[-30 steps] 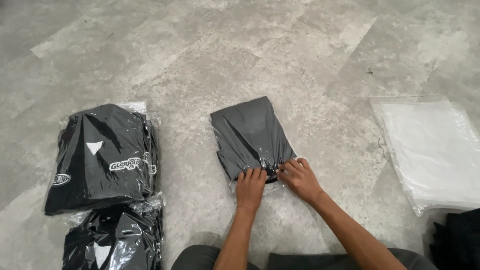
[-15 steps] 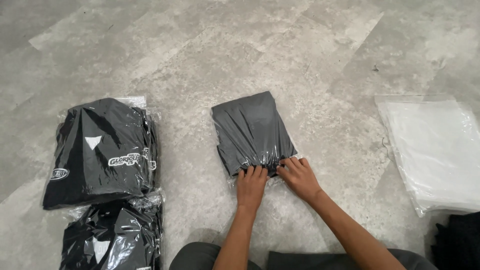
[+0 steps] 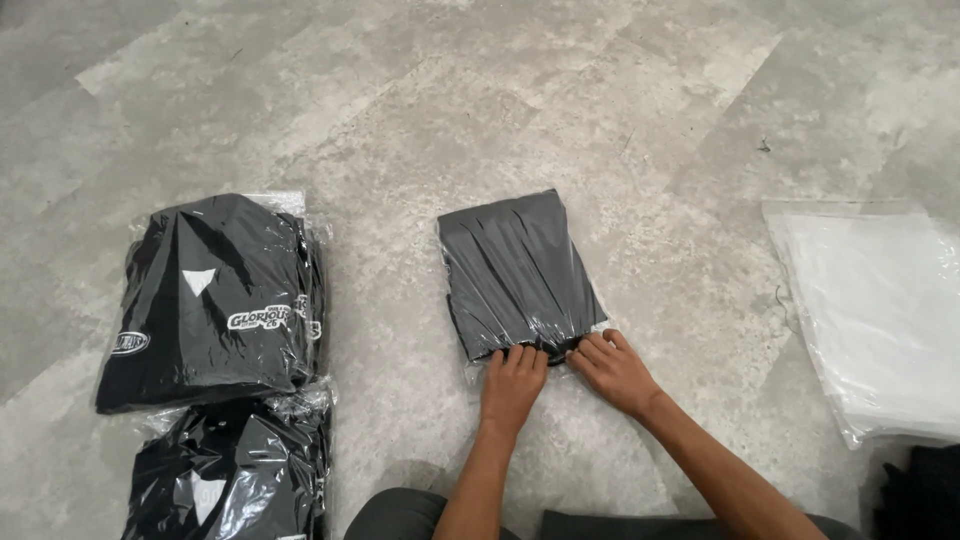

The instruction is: The person sits on the floor and folds black polo shirts. They place each folded shirt into a clear plastic bag, smooth the plastic to remove air, and seal the bag. The packaged shirts are then stacked on the floor.

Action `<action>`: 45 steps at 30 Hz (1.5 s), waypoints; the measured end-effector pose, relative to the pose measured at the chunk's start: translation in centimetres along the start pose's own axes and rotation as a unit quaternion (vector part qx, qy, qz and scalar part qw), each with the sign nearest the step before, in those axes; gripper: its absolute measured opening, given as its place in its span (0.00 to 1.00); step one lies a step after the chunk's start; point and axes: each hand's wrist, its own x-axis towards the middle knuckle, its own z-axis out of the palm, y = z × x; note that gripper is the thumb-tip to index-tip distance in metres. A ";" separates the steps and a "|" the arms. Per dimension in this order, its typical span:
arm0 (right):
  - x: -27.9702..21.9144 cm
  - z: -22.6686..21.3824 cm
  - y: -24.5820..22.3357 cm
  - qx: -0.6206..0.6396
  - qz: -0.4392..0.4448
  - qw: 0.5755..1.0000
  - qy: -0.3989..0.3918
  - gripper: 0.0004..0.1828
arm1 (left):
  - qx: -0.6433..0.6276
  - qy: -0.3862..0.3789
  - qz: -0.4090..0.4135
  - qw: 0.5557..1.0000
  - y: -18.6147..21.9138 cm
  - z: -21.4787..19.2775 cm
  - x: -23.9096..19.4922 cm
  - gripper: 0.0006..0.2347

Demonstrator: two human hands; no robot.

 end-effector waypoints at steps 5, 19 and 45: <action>0.2 0.1 0.1 0.007 0.001 1.000 0.004 0.06 | 0.006 0.005 0.002 1.000 0.1 -0.2 0.3 0.09; -0.1 -0.6 -0.2 0.015 -0.023 0.999 0.017 0.07 | -0.055 -0.046 -0.016 0.997 0.0 -0.3 -1.4 0.04; 3.2 -2.6 0.9 0.075 0.038 0.982 -0.169 0.26 | -0.255 -0.359 0.009 0.898 -7.5 -0.6 0.2 0.05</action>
